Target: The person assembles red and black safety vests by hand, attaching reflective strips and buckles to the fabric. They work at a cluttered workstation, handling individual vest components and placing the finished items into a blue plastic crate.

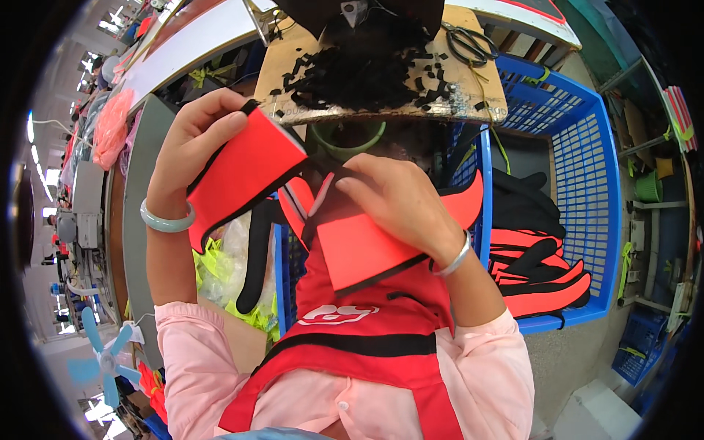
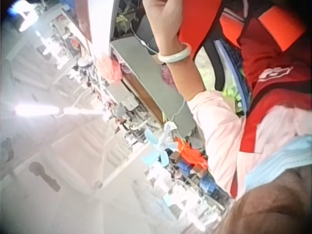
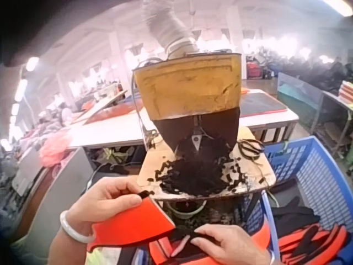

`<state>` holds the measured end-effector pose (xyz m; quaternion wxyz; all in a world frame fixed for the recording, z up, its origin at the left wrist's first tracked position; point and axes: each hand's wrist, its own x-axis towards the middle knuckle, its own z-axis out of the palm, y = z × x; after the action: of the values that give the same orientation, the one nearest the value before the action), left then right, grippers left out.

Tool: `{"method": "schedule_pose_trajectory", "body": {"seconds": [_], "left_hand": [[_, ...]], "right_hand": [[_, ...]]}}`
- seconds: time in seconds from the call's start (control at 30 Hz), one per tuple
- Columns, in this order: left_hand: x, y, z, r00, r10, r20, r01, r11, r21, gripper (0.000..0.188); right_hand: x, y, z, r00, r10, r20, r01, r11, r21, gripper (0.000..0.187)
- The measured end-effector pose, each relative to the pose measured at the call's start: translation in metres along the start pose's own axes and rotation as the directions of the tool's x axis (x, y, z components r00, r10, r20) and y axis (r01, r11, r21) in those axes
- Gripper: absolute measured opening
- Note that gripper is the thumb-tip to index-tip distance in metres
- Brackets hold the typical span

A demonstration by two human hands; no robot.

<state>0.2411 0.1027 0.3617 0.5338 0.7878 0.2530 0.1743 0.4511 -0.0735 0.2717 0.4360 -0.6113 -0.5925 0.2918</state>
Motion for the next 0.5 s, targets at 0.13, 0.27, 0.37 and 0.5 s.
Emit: {"method": "schedule_pose_trajectory", "body": {"seconds": [0.13, 0.27, 0.37, 0.5], "left_hand": [[-0.036, -0.021, -0.005, 0.980, -0.003, 0.198, 0.066, 0.948, -0.311, 0.024], [-0.054, -0.054, 0.058, 0.936, 0.012, 0.351, 0.241, 0.706, -0.666, 0.061], [-0.058, -0.083, 0.080, 0.867, 0.082, 0.492, 0.290, 0.719, -0.632, 0.050], [-0.058, -0.055, 0.084, 0.868, -0.065, 0.492, 0.345, 0.791, -0.505, 0.037]], "right_hand": [[-0.018, -0.020, 0.006, 0.999, -0.034, -0.030, 0.033, 0.999, -0.038, 0.020], [-0.025, -0.027, 0.004, 0.999, -0.022, 0.039, 0.023, 0.999, -0.024, 0.019], [-0.030, -0.028, 0.005, 0.997, -0.047, 0.060, 0.053, 0.993, -0.110, 0.019], [-0.037, -0.034, -0.007, 0.998, -0.046, 0.038, 0.054, 0.971, -0.233, 0.019]]}}
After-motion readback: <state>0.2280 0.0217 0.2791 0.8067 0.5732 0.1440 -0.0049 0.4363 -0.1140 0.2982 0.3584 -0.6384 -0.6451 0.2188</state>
